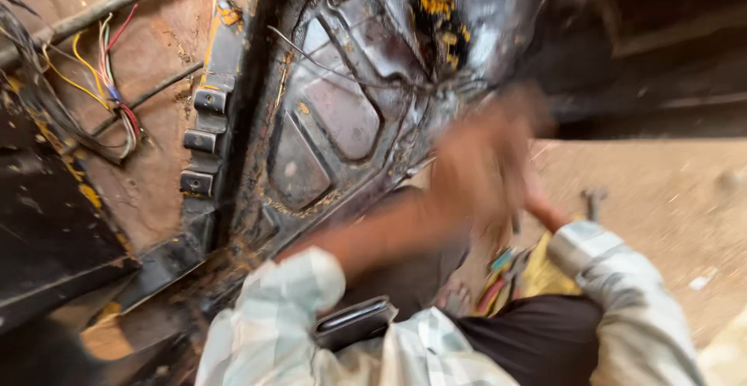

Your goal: The person sits on the ground beside a vehicle body panel and gas-welds a copper filler rod onto the panel with a torch, then uses a hammer to strike and shape the welded area, and resumes welding with the torch and rod.

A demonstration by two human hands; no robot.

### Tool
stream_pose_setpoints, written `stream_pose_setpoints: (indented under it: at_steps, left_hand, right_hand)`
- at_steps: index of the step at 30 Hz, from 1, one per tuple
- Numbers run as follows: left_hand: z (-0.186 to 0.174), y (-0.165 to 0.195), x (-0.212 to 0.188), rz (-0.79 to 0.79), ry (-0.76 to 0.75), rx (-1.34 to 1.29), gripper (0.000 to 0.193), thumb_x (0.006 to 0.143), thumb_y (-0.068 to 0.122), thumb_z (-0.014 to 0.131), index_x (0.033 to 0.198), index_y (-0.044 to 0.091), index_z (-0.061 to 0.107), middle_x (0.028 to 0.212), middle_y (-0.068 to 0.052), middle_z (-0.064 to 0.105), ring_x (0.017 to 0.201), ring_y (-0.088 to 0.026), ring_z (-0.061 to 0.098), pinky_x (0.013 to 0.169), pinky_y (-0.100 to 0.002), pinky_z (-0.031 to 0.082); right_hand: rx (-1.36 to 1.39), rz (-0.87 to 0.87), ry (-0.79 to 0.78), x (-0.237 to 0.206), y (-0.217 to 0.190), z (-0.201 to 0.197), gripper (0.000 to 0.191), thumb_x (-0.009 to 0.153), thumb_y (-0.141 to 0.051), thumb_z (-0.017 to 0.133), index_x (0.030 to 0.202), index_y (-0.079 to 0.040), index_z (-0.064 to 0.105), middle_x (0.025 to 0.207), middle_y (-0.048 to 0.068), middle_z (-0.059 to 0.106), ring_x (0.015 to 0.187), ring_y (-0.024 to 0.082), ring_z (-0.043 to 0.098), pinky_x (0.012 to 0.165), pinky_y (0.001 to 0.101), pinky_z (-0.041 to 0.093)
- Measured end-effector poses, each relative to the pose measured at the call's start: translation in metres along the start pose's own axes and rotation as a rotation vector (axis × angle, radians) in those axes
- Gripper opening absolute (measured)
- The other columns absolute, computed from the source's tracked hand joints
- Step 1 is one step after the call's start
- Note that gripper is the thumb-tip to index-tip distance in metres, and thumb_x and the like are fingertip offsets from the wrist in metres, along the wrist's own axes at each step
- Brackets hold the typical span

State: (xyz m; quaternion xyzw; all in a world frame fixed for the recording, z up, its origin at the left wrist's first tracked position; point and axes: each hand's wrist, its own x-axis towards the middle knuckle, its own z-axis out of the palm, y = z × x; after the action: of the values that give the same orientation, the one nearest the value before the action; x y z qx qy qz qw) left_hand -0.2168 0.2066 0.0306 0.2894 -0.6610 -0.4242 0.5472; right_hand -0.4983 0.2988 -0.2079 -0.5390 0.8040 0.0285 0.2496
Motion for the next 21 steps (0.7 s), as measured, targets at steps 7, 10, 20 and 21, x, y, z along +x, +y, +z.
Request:
stream_pose_setpoints:
  at_steps: [7, 10, 20, 21]
  left_hand:
    - [-0.018, -0.164, 0.112, 0.076, 0.024, 0.485, 0.054, 0.076, 0.003, 0.066, 0.128, 0.002, 0.052, 0.104, -0.023, 0.066, 0.096, -0.045, 0.062, 0.079, -0.055, 0.05]
    - [-0.032, -0.182, 0.119, 0.05, 0.002, 0.732, 0.043, 0.076, 0.004, 0.063, 0.118, 0.004, 0.058, 0.106, -0.021, 0.066, 0.101, -0.043, 0.061, 0.084, -0.053, 0.051]
    - [-0.123, 0.03, 0.04, 0.577, 0.165, 0.559, 0.029, 0.079, 0.008, 0.066, 0.108, 0.006, 0.065, 0.108, -0.016, 0.067, 0.102, -0.038, 0.065, 0.081, -0.049, 0.054]
    - [-0.114, 0.052, 0.033, 0.601, 0.07, 0.552, 0.027, 0.08, 0.008, 0.066, 0.107, 0.006, 0.065, 0.108, -0.016, 0.067, 0.102, -0.038, 0.065, 0.081, -0.048, 0.054]
  right_hand:
    - [-0.048, -0.018, -0.129, -0.016, -0.017, -0.012, 0.06, 0.083, -0.034, 0.079, 0.129, -0.005, 0.054, 0.098, 0.029, 0.07, 0.093, 0.048, 0.067, 0.082, 0.0559, 0.054]
    - [0.152, -0.281, -0.155, -0.031, -0.008, -0.029, 0.052, 0.079, -0.039, 0.077, 0.121, -0.011, 0.064, 0.088, 0.024, 0.071, 0.082, 0.04, 0.069, 0.076, 0.0502, 0.055]
    - [0.6, 0.589, 0.707, -0.254, 0.06, -0.016, 0.037, 0.106, -0.026, 0.072, 0.131, -0.002, 0.059, 0.091, 0.016, 0.072, 0.078, 0.026, 0.071, 0.069, 0.0411, 0.054]
    - [0.49, 0.7, 0.678, -0.278, 0.06, 0.006, 0.04, 0.103, -0.027, 0.077, 0.128, -0.001, 0.059, 0.09, 0.018, 0.071, 0.078, 0.03, 0.07, 0.07, 0.0442, 0.054]
